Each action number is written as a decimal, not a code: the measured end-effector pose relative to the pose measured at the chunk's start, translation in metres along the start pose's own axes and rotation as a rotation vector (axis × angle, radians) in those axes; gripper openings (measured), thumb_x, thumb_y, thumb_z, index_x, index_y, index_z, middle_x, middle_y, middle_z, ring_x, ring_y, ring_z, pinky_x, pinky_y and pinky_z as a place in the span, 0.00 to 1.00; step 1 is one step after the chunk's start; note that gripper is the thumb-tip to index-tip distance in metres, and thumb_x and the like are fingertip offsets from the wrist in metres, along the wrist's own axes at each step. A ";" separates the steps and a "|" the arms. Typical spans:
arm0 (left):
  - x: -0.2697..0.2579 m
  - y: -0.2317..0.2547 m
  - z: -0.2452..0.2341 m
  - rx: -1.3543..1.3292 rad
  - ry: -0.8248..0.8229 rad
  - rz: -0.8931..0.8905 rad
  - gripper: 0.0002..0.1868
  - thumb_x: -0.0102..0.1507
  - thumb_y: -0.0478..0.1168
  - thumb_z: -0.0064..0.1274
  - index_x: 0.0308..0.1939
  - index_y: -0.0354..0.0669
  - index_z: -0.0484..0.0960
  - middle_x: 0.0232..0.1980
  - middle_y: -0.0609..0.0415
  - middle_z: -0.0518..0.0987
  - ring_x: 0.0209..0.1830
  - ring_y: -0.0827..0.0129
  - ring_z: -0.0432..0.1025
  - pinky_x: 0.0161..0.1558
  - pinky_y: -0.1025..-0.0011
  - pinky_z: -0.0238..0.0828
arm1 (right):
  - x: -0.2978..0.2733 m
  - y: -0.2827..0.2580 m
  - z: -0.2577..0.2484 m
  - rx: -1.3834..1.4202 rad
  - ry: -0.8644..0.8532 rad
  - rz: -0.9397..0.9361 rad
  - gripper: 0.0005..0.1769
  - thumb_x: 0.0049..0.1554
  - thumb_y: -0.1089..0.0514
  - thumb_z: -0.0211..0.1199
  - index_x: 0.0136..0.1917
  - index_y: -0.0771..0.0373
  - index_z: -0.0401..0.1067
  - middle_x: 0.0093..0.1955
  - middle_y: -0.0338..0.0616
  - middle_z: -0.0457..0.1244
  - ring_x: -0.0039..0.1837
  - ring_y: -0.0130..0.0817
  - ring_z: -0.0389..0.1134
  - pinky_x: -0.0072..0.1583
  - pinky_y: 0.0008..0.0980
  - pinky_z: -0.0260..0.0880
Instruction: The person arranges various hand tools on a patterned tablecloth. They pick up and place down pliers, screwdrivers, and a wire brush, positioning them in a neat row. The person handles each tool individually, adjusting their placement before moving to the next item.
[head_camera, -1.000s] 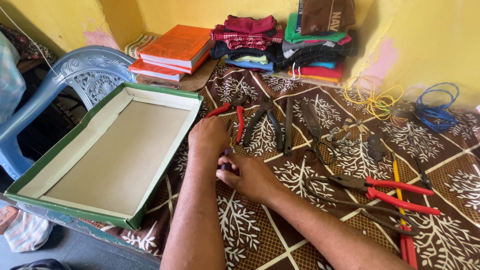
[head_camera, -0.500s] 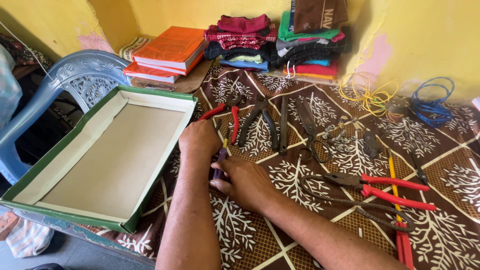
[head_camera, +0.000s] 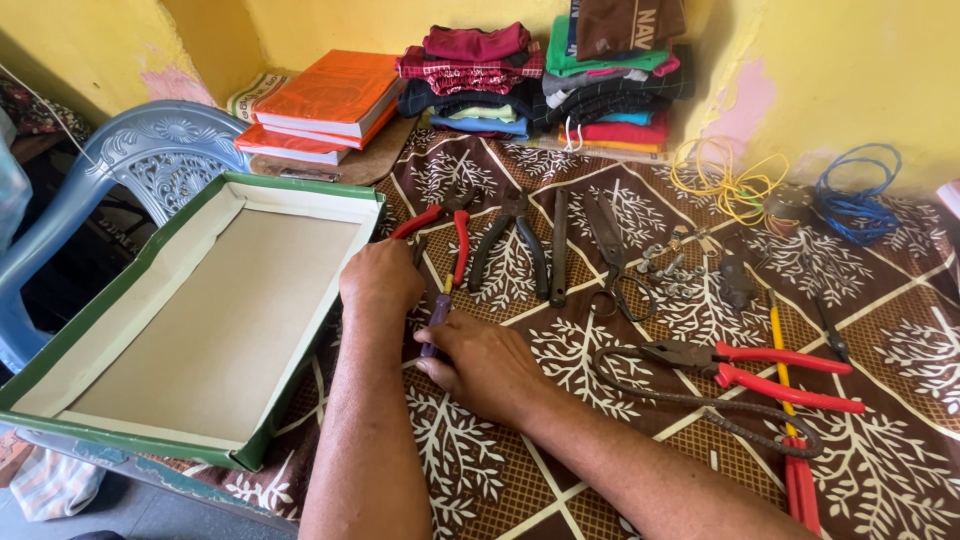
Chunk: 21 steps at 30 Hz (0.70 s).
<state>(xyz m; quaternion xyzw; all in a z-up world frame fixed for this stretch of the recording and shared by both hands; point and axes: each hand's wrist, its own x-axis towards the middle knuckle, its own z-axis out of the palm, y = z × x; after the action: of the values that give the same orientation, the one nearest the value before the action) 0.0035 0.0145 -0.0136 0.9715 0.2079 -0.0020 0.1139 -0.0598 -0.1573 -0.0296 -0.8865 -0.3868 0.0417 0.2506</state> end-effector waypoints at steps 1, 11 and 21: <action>0.000 0.000 0.000 0.000 0.005 0.000 0.13 0.64 0.38 0.52 0.51 0.45 0.86 0.56 0.45 0.83 0.59 0.54 0.76 0.58 0.58 0.75 | 0.000 0.000 0.000 -0.007 -0.003 -0.006 0.21 0.60 0.46 0.62 0.62 0.59 0.74 0.56 0.48 0.66 0.50 0.40 0.72 0.51 0.40 0.76; 0.000 -0.005 -0.002 -0.023 0.037 -0.030 0.14 0.63 0.38 0.53 0.50 0.44 0.86 0.56 0.45 0.83 0.59 0.53 0.76 0.58 0.58 0.74 | -0.002 0.005 -0.001 0.049 0.065 -0.173 0.16 0.60 0.50 0.64 0.58 0.57 0.77 0.53 0.48 0.67 0.51 0.43 0.72 0.54 0.42 0.73; 0.001 -0.004 0.000 0.010 0.059 0.000 0.13 0.62 0.37 0.53 0.50 0.43 0.86 0.56 0.45 0.82 0.59 0.53 0.76 0.57 0.58 0.74 | -0.003 0.007 0.001 0.075 0.127 -0.262 0.16 0.60 0.51 0.65 0.58 0.59 0.77 0.52 0.48 0.66 0.51 0.45 0.71 0.54 0.42 0.74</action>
<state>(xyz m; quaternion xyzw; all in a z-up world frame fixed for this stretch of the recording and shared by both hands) 0.0030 0.0183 -0.0147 0.9717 0.2110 0.0258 0.1029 -0.0582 -0.1630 -0.0341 -0.8192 -0.4806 -0.0332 0.3110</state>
